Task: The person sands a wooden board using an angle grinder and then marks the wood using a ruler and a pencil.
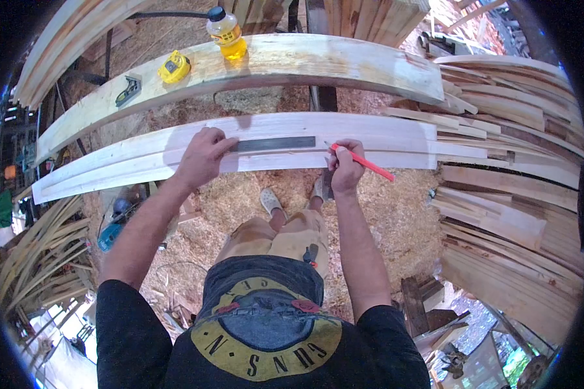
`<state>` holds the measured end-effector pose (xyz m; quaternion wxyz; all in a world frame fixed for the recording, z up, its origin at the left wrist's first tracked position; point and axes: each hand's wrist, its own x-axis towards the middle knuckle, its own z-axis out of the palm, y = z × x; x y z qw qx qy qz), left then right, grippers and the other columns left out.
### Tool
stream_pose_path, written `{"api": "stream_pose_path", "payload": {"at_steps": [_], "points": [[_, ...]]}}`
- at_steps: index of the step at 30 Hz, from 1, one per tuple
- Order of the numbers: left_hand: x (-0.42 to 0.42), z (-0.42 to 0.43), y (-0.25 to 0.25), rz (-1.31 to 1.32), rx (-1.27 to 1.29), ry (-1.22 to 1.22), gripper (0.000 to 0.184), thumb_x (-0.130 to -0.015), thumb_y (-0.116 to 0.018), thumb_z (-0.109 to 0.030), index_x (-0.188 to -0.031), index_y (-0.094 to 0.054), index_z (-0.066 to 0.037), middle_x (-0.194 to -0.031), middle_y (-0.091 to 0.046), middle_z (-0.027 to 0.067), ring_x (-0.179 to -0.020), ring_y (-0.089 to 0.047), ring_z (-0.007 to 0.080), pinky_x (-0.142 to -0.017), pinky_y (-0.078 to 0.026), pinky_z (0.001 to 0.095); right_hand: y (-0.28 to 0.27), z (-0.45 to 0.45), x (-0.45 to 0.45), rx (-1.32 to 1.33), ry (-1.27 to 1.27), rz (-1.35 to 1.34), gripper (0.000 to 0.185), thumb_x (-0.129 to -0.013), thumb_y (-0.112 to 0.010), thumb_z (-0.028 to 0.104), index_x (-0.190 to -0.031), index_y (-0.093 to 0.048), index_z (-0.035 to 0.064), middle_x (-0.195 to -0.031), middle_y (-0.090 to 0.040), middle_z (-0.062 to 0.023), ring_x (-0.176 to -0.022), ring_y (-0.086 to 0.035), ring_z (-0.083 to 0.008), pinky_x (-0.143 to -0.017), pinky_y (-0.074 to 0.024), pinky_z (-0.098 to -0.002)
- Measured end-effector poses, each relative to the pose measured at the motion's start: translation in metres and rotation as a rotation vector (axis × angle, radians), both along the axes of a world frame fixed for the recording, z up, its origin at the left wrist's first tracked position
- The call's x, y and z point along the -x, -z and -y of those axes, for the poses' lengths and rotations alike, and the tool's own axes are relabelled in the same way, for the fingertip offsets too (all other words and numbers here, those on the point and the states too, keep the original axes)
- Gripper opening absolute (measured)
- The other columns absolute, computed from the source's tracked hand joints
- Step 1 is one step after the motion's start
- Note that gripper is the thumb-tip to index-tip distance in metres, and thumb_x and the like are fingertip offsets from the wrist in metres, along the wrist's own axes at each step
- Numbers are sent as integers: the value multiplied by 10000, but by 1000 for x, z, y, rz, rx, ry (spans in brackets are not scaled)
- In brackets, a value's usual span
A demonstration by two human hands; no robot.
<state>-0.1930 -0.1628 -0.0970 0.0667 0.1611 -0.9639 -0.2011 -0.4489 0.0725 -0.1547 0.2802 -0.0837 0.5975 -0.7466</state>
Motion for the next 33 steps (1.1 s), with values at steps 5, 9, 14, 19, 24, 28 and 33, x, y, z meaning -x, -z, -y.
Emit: {"api": "stream_pose_path", "payload": {"at_steps": [5,9,14,19,24,28,33], "points": [[-22,14,-2,10,20,4,405,-789,-747,-33,-1187,-746,-106,-1027,-632,119,-984,-603,336,-876,-495,437,0,3,3,-9,6,33,102,-962,-534,65,-1045,-568,16,-824,-634,-103,-537,-517,-101,-454,-419,-241],[-32,18,-9,19,33,1,389,-799,-753,-49,-1185,-745,-102,-1021,-630,125,-983,-604,336,-873,-496,440,3,3,5,-12,-9,29,101,-959,-538,64,-1043,-568,17,-817,-627,-102,-540,-514,-106,-457,-421,-245],[-47,28,0,73,30,0,475,-786,-797,-68,-1250,-711,-118,-1101,-632,159,-1032,-616,365,-913,-514,469,7,3,7,15,-16,24,106,-958,-539,61,-1049,-568,14,-803,-617,-98,-546,-513,-108,-461,-422,-248],[-45,25,-4,10,64,5,402,-834,-732,-37,-1230,-731,-105,-1049,-634,128,-994,-607,334,-884,-502,443,6,3,6,-2,-13,30,115,-958,-542,62,-1057,-571,12,-807,-625,-98,-549,-519,-105,-461,-423,-247],[-45,25,-3,18,59,5,406,-844,-712,-21,-1238,-725,-114,-1048,-635,131,-990,-610,335,-879,-503,447,2,3,6,-37,-15,23,121,-959,-546,71,-1061,-575,12,-823,-644,-104,-552,-531,-101,-457,-424,-247],[-44,23,-7,17,55,3,410,-855,-696,-18,-1250,-718,-122,-1044,-634,133,-981,-616,337,-874,-503,453,5,3,5,-27,-16,2,126,-960,-549,74,-1064,-580,11,-826,-657,-115,-549,-535,-101,-456,-425,-244],[-45,23,-4,-11,61,5,430,-844,-698,-20,-1261,-715,-125,-1036,-630,136,-976,-616,339,-873,-501,459,7,3,5,-28,-21,-9,125,-959,-549,67,-1065,-581,10,-823,-661,-122,-546,-535,-101,-455,-426,-245]]}}
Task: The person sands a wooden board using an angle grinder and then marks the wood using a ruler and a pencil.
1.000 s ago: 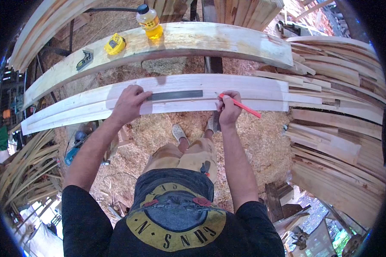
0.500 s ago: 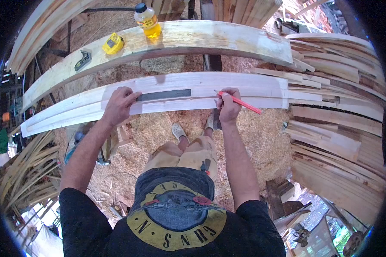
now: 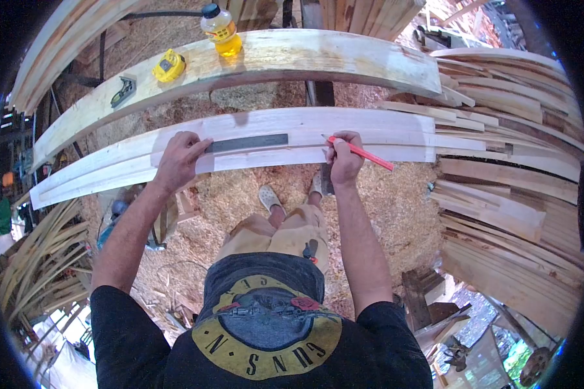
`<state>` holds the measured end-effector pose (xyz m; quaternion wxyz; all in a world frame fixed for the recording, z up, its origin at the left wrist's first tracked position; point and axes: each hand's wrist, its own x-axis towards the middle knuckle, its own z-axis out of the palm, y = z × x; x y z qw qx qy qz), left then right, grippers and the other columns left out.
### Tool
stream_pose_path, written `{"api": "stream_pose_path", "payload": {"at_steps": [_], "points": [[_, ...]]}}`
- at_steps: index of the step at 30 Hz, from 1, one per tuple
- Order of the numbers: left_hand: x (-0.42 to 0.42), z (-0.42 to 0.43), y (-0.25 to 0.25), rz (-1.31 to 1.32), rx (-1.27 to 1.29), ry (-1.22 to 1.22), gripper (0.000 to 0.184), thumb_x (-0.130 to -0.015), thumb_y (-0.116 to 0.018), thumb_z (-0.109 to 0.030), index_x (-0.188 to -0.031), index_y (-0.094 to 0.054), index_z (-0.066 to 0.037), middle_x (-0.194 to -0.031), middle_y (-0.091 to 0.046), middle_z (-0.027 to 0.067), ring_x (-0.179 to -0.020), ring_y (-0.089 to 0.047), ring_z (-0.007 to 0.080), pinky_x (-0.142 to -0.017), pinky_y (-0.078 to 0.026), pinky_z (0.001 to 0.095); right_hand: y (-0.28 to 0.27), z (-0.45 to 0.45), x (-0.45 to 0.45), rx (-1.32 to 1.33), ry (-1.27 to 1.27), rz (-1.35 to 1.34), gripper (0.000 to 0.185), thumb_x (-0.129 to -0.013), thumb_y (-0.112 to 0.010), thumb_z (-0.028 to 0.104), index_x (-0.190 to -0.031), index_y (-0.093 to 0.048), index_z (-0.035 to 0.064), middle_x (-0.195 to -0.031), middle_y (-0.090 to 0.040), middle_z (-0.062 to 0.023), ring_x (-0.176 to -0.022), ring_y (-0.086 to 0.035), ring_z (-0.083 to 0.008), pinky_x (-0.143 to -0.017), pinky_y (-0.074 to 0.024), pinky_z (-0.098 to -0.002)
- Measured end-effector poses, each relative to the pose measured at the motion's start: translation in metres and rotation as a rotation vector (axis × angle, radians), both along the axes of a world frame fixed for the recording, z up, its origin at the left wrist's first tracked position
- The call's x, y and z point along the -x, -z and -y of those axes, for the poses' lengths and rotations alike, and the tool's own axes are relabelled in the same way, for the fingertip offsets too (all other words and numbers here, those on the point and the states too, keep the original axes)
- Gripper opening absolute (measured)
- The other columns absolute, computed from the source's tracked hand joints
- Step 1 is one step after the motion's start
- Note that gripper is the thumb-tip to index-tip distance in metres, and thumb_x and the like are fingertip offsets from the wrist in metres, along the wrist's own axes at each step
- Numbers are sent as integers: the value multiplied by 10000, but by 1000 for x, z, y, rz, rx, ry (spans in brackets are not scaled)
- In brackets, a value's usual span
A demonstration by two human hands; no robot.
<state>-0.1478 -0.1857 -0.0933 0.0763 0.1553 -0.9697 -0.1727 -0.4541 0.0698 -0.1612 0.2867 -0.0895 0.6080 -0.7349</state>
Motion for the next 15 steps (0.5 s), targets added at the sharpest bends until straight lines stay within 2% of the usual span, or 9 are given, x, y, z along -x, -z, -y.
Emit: {"api": "stream_pose_path", "payload": {"at_steps": [10,13,15], "points": [[-2,1,6,-10,-10,-18,438,-818,-718,-13,-1244,-724,-117,-1038,-630,136,-988,-616,337,-883,-503,459,-1,1,0,-7,-12,-12,105,-970,-539,61,-1059,-566,11,-814,-639,-101,-545,-521,-98,-463,-424,-244],[-4,2,7,14,-8,-16,492,-789,-766,-9,-1264,-715,-129,-1072,-638,162,-1002,-632,368,-889,-528,472,-2,0,0,-8,-17,-14,105,-970,-540,59,-1058,-566,10,-814,-640,-102,-547,-523,-98,-462,-426,-246],[-3,1,6,1,-10,-20,445,-813,-732,-9,-1244,-722,-119,-1053,-635,139,-988,-622,345,-883,-512,463,-2,0,1,-7,-20,-8,107,-968,-542,59,-1058,-567,7,-815,-641,-104,-550,-528,-100,-462,-429,-248]]}}
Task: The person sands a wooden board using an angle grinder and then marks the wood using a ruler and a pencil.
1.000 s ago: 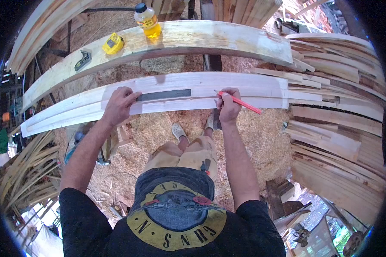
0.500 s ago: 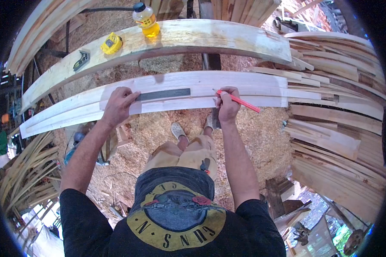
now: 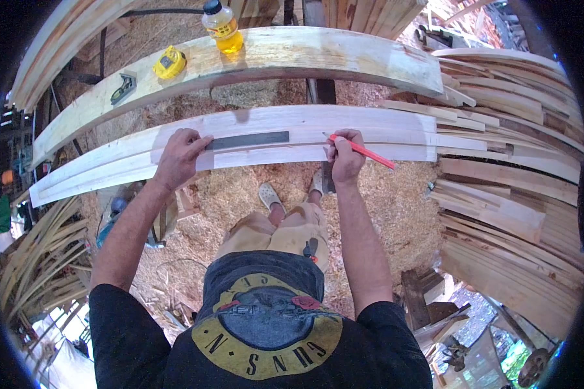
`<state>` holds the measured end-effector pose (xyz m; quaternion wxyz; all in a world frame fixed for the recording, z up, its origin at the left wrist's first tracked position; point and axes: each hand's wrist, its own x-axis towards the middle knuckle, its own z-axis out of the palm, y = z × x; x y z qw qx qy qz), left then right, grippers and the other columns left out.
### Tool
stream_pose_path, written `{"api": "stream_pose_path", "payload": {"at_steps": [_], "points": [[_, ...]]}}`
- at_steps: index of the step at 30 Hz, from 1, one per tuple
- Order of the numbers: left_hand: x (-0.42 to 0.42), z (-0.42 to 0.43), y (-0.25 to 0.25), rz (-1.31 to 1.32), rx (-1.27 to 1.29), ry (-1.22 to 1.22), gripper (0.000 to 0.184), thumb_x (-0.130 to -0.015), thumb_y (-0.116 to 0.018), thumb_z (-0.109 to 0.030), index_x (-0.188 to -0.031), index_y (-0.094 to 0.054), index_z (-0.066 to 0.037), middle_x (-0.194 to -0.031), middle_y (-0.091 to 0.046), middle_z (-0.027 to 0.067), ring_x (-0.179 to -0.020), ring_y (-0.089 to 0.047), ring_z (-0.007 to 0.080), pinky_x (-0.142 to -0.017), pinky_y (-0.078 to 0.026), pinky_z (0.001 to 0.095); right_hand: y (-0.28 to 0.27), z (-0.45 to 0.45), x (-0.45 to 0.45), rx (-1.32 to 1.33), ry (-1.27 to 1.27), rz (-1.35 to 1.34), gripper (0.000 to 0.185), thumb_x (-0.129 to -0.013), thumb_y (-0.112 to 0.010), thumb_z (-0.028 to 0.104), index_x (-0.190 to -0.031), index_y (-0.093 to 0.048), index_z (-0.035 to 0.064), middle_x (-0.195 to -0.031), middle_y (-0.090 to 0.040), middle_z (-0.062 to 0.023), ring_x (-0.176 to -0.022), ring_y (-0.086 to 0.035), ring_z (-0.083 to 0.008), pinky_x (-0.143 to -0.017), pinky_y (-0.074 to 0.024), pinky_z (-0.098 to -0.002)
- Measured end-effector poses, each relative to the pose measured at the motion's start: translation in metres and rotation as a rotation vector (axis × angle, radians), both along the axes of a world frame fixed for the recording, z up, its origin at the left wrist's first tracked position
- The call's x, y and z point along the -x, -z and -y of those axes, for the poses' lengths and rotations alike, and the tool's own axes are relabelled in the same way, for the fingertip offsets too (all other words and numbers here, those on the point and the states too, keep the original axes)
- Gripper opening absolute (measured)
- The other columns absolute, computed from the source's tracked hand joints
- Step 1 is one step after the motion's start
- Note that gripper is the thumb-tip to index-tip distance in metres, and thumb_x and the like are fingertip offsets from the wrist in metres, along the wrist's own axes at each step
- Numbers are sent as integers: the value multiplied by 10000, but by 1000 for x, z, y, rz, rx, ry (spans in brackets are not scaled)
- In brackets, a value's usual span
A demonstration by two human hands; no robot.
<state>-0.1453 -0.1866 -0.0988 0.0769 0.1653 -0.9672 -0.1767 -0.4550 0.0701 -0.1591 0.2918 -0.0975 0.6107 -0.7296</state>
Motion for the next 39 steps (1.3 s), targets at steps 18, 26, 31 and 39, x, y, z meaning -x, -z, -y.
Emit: {"api": "stream_pose_path", "payload": {"at_steps": [18,26,31,39], "points": [[2,-2,1,-52,-37,-33,373,-822,-723,-9,-1181,-751,-106,-1021,-622,115,-973,-603,327,-865,-500,438,-22,37,-75,-167,-298,-585,109,-872,-701,15,-975,-669,31,-770,-687,-45,-679,-638,-86,-597,-518,-263],[1,-2,1,-42,-35,-29,393,-808,-723,9,-1184,-749,-102,-1018,-620,111,-974,-601,320,-865,-503,431,-4,49,-87,-176,-251,-656,104,-853,-730,27,-944,-686,50,-733,-691,-50,-620,-631,-80,-581,-521,-258],[2,0,0,-12,-27,-26,394,-810,-721,16,-1184,-749,-104,-1011,-617,109,-966,-597,315,-865,-506,430,-5,48,-86,-187,-263,-618,97,-863,-745,38,-941,-690,50,-748,-701,-54,-626,-643,-86,-588,-534,-263],[2,0,2,-24,-31,-26,404,-807,-736,13,-1191,-742,-115,-1017,-615,106,-961,-596,309,-866,-506,428,0,50,-84,-169,-256,-689,94,-871,-750,42,-944,-692,47,-754,-705,-48,-625,-630,-73,-581,-527,-257]]}}
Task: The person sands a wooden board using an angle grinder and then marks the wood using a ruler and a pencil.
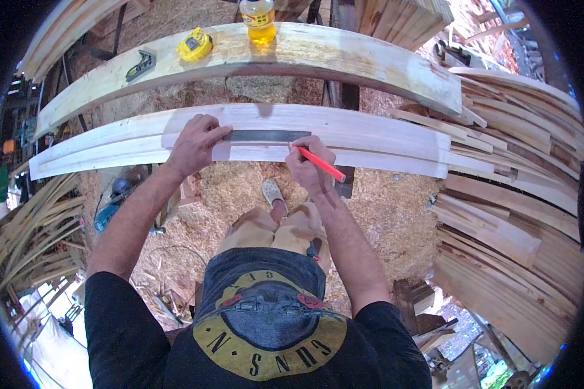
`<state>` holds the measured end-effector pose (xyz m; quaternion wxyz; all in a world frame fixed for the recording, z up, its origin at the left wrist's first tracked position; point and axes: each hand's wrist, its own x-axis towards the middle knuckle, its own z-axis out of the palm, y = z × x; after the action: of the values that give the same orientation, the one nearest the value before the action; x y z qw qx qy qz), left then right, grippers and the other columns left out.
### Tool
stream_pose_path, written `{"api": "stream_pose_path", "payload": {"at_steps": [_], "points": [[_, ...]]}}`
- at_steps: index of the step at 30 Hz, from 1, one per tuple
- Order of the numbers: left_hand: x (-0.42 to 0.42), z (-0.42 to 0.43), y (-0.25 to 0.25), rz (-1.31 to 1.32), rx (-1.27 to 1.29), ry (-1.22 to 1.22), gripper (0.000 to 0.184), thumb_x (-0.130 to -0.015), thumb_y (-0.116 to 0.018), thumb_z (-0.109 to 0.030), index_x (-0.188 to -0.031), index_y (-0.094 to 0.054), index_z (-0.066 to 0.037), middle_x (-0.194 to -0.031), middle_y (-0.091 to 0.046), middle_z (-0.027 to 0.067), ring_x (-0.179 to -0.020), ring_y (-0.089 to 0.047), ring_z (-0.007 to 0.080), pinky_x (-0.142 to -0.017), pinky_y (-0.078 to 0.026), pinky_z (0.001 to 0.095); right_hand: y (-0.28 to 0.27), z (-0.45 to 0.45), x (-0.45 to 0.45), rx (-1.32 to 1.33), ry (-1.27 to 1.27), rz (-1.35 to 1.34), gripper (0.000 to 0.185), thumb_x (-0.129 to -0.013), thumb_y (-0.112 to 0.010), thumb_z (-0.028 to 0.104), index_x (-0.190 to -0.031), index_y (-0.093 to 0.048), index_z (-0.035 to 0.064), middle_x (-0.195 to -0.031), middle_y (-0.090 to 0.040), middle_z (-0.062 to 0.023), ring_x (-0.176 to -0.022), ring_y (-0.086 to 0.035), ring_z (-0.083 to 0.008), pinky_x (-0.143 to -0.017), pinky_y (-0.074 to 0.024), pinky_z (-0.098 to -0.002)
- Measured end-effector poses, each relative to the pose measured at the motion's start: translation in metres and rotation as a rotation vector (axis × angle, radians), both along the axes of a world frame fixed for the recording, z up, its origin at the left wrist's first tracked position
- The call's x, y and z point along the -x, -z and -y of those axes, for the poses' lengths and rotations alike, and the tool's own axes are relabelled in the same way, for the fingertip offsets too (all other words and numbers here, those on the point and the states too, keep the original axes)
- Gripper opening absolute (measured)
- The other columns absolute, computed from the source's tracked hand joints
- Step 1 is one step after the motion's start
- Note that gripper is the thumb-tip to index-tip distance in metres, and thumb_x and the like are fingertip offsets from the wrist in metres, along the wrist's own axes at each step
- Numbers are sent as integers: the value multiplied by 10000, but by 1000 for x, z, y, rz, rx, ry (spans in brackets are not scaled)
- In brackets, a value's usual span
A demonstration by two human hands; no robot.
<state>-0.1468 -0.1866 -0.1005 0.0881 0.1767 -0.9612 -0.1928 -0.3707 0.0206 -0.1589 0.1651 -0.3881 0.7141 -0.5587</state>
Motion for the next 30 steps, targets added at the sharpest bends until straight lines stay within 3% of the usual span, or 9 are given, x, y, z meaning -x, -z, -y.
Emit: {"api": "stream_pose_path", "payload": {"at_steps": [30], "points": [[-3,3,4,5,10,28,411,-794,-740,-17,-1195,-727,-108,-1023,-612,113,-968,-592,317,-861,-500,429,3,-1,1,2,-15,-47,106,-863,-755,43,-945,-691,65,-752,-701,-42,-613,-622,-74,-565,-512,-260]]}}
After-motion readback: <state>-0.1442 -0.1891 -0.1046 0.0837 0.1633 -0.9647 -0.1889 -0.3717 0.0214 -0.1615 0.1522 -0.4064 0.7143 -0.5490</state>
